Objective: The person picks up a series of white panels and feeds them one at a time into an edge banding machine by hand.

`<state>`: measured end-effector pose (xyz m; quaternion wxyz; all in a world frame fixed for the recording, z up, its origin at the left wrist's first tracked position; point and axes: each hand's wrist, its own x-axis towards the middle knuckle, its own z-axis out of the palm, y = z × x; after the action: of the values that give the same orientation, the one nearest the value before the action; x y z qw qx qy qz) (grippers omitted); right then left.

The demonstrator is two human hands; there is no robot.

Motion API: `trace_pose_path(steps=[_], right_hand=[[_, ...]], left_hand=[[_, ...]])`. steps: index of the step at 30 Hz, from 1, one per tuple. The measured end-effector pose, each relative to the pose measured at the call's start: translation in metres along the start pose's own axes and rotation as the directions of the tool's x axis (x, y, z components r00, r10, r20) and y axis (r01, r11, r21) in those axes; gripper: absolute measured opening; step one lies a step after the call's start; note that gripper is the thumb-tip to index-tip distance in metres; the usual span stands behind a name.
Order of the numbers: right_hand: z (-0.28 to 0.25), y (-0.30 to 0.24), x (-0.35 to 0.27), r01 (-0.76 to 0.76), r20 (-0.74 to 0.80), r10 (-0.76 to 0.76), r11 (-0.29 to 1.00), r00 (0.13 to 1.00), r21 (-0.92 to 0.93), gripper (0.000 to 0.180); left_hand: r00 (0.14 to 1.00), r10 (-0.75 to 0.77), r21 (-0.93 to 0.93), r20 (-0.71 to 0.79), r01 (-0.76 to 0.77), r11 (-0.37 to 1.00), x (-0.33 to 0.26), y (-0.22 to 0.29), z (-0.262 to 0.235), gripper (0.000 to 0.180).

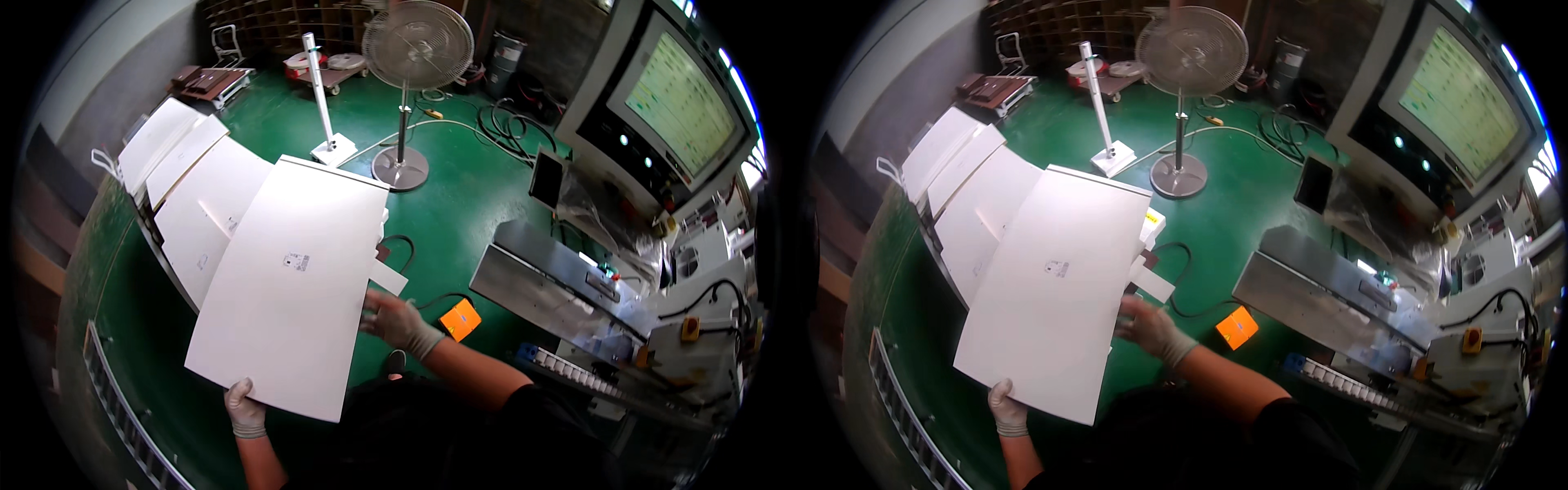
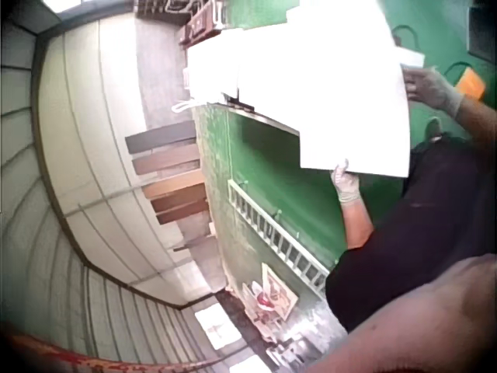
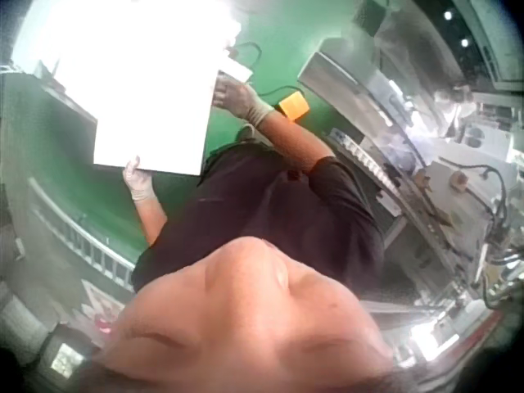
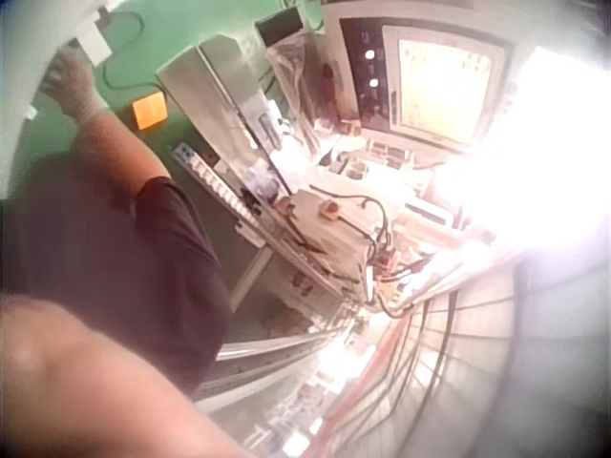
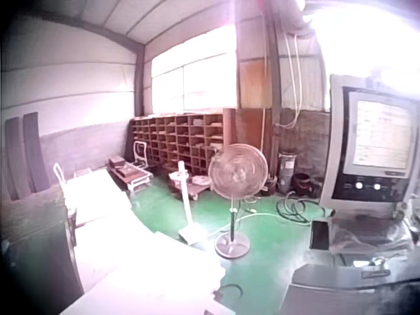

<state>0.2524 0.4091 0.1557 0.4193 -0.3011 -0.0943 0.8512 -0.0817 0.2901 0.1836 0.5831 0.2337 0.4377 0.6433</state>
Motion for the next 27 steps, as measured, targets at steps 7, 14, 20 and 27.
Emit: trace_pose_path(steps=[7,14,20,27], right_hand=[[-0.063,-0.1,-0.035,0.505,-0.129,-0.492,0.801,0.861,0.322,0.044],[-0.143,-0.036,-0.186,0.804,-0.332,-0.734,0.566,0.592,0.182,0.044],[-0.181,0.057,-0.324,0.661,-0.594,-0.676,0.689,0.436,-0.298,0.045],[-0.231,0.229,-0.314,0.961,-0.951,-0.309,0.271,0.028,-0.059,0.055]], left_hand=[[0.922,-0.139,0.105,0.361,0.108,0.989,0.078,0.04,-0.086,0.069],[0.805,-0.335,-0.146,0.49,0.455,0.879,0.173,-0.031,-0.002,0.054],[0.556,-0.48,0.416,0.678,0.248,0.875,0.197,-0.078,0.198,0.049],[0.092,-0.552,0.555,0.829,-0.255,0.791,0.098,-0.203,0.407,0.041]])
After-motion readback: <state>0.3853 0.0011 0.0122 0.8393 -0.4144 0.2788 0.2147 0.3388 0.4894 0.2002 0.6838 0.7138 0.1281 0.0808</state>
